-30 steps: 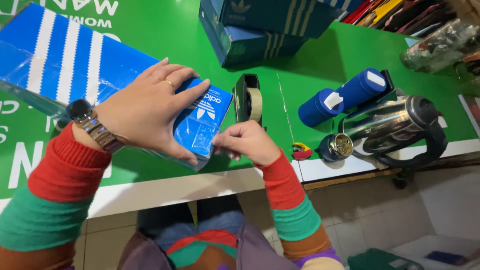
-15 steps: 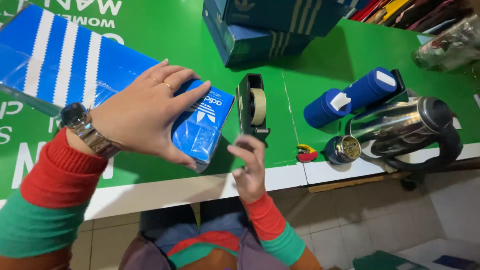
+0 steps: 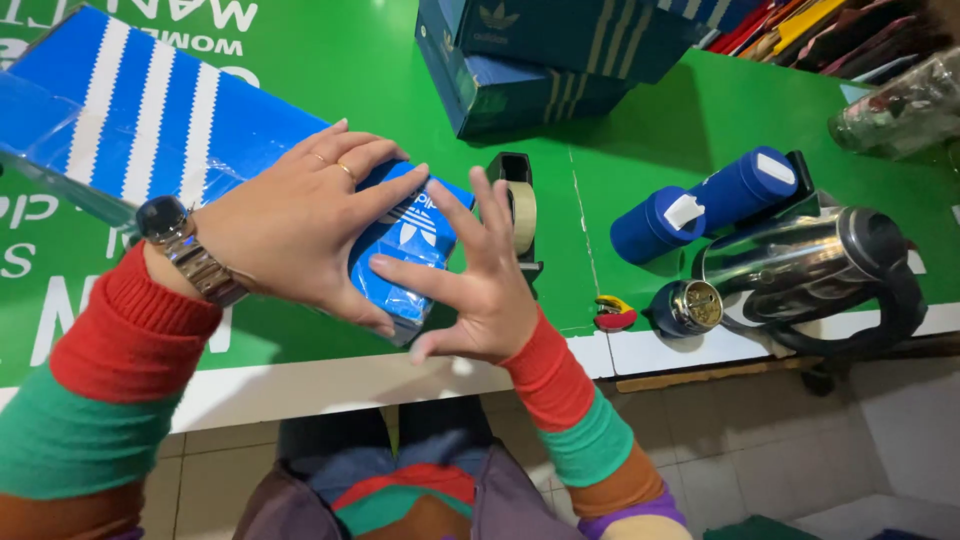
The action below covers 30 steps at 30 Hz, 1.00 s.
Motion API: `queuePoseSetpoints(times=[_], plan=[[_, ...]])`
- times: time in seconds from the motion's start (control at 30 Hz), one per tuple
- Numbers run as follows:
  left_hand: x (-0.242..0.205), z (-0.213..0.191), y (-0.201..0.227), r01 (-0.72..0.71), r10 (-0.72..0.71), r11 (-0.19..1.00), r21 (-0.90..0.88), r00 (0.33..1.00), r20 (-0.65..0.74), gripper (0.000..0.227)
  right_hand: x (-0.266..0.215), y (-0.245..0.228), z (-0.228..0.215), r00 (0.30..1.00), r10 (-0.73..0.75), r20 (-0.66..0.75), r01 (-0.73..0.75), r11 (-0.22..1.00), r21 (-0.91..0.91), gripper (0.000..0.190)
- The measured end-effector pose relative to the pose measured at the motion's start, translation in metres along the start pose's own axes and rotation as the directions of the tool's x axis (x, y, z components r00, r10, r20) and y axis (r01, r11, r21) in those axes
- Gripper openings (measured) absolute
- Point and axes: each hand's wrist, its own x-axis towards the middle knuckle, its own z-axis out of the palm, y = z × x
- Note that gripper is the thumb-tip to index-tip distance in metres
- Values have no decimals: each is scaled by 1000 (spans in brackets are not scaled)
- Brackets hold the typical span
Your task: Sealing cardboard shoe boxes with adhesive tape.
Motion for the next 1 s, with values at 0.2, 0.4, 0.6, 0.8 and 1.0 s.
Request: queuePoseSetpoints(times=[0.2, 0.4, 0.6, 0.8, 1.0], plan=[[1, 1, 2, -33, 33, 999, 1, 999, -5, 128, -59, 11, 47, 995, 50, -85, -50, 999, 9, 71], [1, 0, 3, -10, 10, 1000, 5, 1000, -5, 128, -74, 12, 78, 980, 81, -183, -44, 980, 196, 84], [4, -1, 1, -36, 36, 999, 14, 999, -13, 127, -56, 23, 66, 965, 173, -198, -162, 984, 70, 71], [2, 0, 4, 5, -5, 1000, -4, 1000, 2, 128, -95, 5, 106, 976, 114, -186, -78, 978, 192, 80], [11, -5, 5, -38, 38, 999, 38, 999, 5, 129, -126, -5, 93, 962, 273, 10, -273, 960, 56, 77]])
